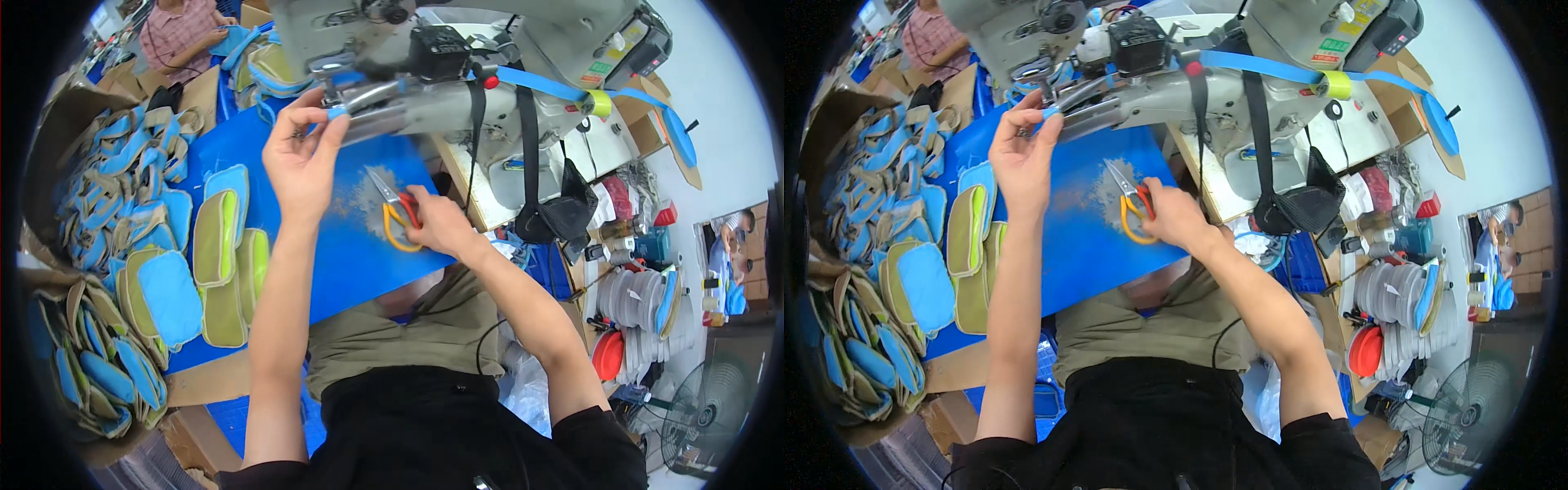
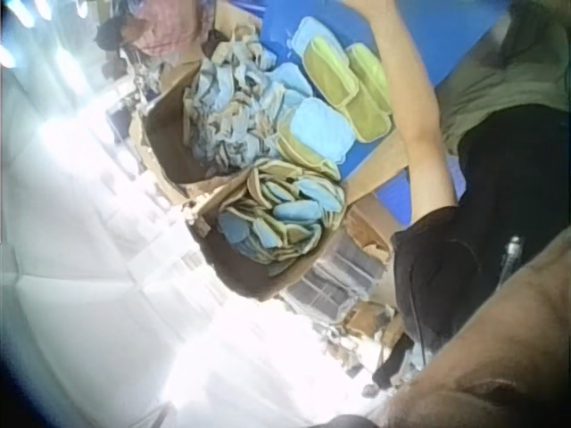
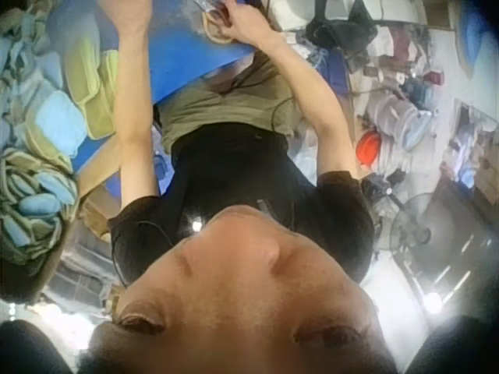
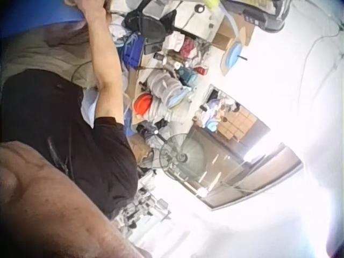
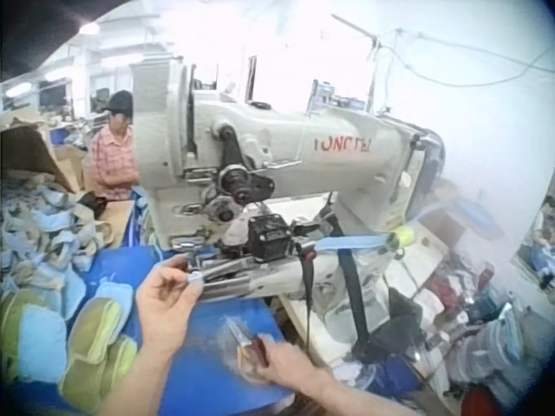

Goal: The person sews blue and green fabric pouches using an industrial sewing machine. They insert the pouches into the machine, guide them through the needle, and then remove them. The person also uses scissors to trim threads and inspects the finished pouches.

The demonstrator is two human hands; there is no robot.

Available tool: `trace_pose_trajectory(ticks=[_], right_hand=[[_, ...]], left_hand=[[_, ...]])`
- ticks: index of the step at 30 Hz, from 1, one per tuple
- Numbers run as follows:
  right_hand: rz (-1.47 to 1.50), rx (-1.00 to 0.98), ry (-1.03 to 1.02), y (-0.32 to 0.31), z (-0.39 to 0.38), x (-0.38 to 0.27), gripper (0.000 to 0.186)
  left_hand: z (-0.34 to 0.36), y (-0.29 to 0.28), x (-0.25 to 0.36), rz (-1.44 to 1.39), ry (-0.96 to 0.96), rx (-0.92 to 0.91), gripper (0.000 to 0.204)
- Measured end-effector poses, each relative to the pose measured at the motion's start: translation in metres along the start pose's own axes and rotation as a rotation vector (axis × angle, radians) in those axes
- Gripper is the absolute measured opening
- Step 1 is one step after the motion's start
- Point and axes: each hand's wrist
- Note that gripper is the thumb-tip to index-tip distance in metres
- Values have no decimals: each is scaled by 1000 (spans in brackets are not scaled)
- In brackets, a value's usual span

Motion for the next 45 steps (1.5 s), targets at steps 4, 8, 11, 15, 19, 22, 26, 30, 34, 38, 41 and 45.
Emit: trace_pose_trajectory(ticks=[4, 8, 11, 15, 19, 22, 26, 30, 34, 38, 41, 45], right_hand=[[580, -394, 211, -12, -20, -8, 85], [1221, -473, 71, -27, -74, -38, 79], [1380, -413, -13, -74, -100, -94, 77], [1510, -418, -15, -103, -101, -124, 79], [1620, -412, -19, -101, -89, -127, 76], [1813, -360, 35, -96, -88, -134, 72], [1752, -238, 93, -92, -92, -157, 68], [1548, 37, -119, -44, -74, -170, 72], [1698, -11, -87, -45, -89, -177, 79], [1382, -7, -198, -27, -107, -142, 81], [1405, 15, -26, -4, -119, -124, 80], [1261, -9, 58, 10, -120, -100, 77]], left_hand=[[2, -3, 1, -18, -37, -1, 15], [4, 0, 2, -40, -51, -30, 13], [5, -4, 3, -93, -93, -16, 10], [5, -8, 2, -132, -156, -7, 10], [13, -5, -3, -321, -338, 0, 9], [15, -11, -9, -378, -438, -64, 8], [15, -6, -5, -488, -439, 4, 5], [11, -4, 4, -525, -443, -22, 10], [9, -4, 3, -417, -417, -65, 14], [7, 0, -7, -432, -330, -43, 11], [4, -4, -17, -463, -346, -49, 10], [7, 4, -8, -478, -410, 41, 11]])
Point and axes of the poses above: each hand's wrist, its own z-axis towards the middle knuckle, its own y-axis out of the palm, x = y × z, and after that the axes turned 5 degrees about y, right-handed
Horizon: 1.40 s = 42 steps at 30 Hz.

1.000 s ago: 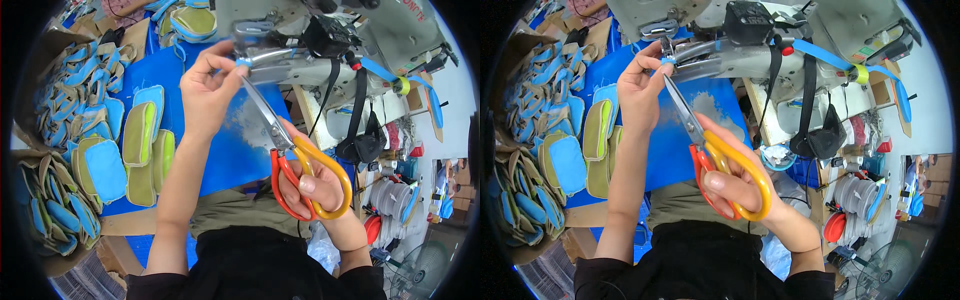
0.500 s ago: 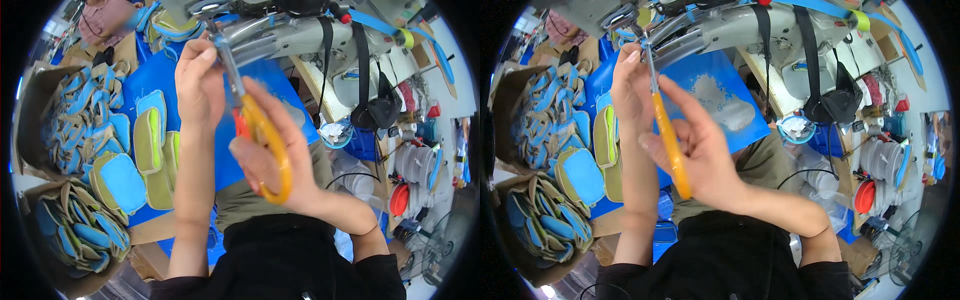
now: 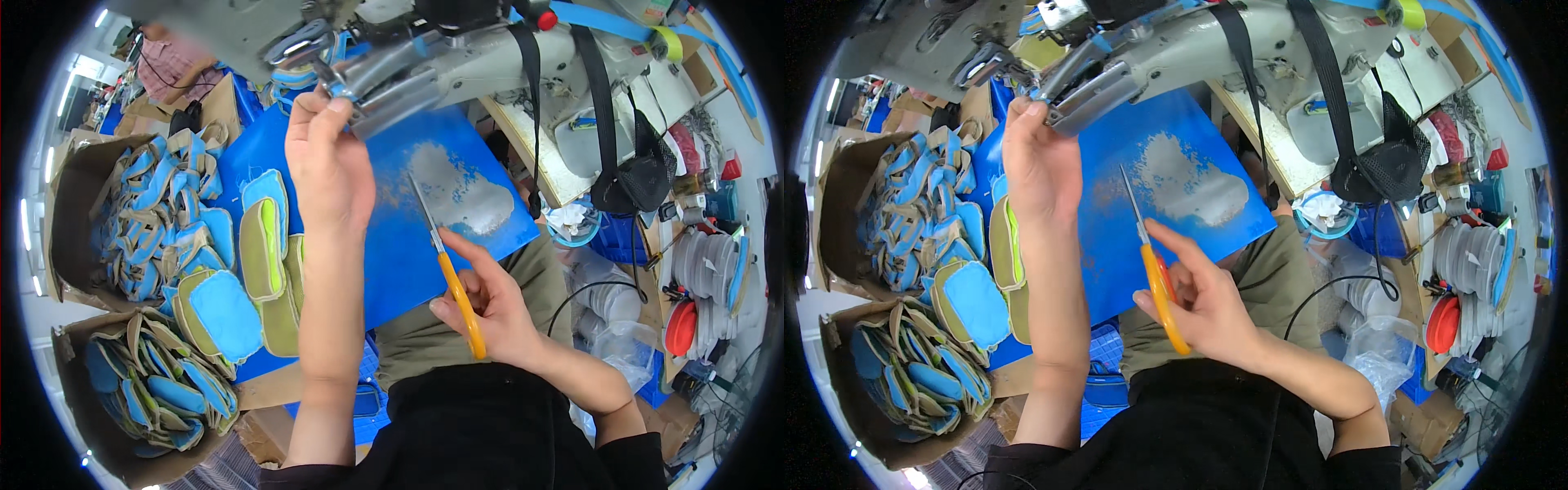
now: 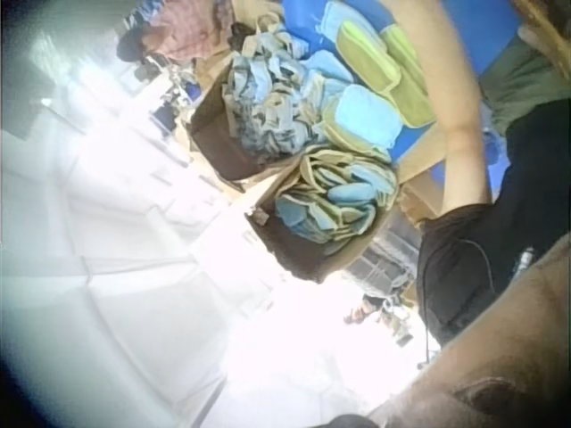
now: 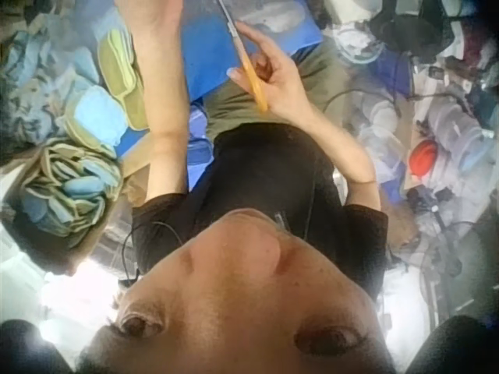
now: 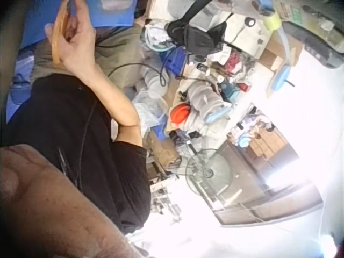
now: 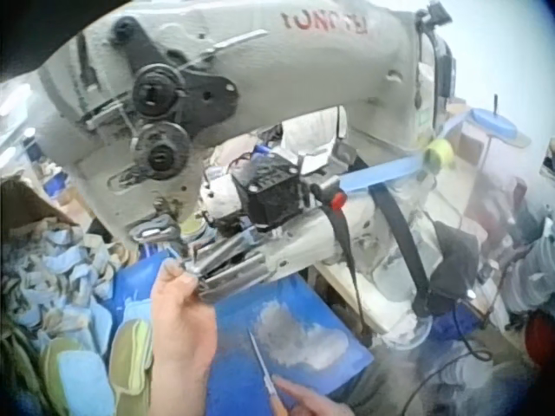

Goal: The person sews blue and green fabric pouches using an industrial sewing machine. They insert the pouches into the machine, guide them through the needle, and then remove them. The person also uses scissors to trim threads and inspects the finished pouches.

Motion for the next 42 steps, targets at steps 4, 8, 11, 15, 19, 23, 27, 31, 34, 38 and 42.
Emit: trace_pose_trajectory(ticks=[4, 8, 11, 15, 19, 23, 27, 31, 34, 38, 42], right_hand=[[-332, -8, 7, -16, 12, 4, 77], [-670, 17, 26, -28, 32, 20, 68], [-847, 112, -60, -47, 56, 43, 65], [-1064, 139, -263, -56, 61, 33, 53], [-1082, 112, -410, -63, 54, 29, 41], [-931, 143, -326, -68, 49, 36, 33], [-928, 199, -239, -74, 45, 46, 28], [-900, 190, -236, -73, 43, 53, 26], [-885, 188, -228, -66, 37, 49, 26], [-827, 175, -258, -68, 25, 44, 25], [-758, 222, -278, -75, 18, 52, 25]], left_hand=[[1, 1, 1, -19, 12, 7, 10], [-5, -5, 5, 60, 64, 35, 10], [-32, 2, -6, 273, 128, 115, 24], [-103, -43, 9, 806, 102, -43, 24], [-134, -115, 71, 1458, 227, -67, 8], [-122, -224, 144, 1689, 211, 248, 15], [-73, -280, 215, 2335, 368, 287, 33], [-26, -340, 244, 2486, 205, 97, 27], [4, -349, 252, 2363, 43, 132, 19], [44, -329, 315, 2117, 598, 422, 19], [59, -238, 368, 2092, 785, 421, 27]])
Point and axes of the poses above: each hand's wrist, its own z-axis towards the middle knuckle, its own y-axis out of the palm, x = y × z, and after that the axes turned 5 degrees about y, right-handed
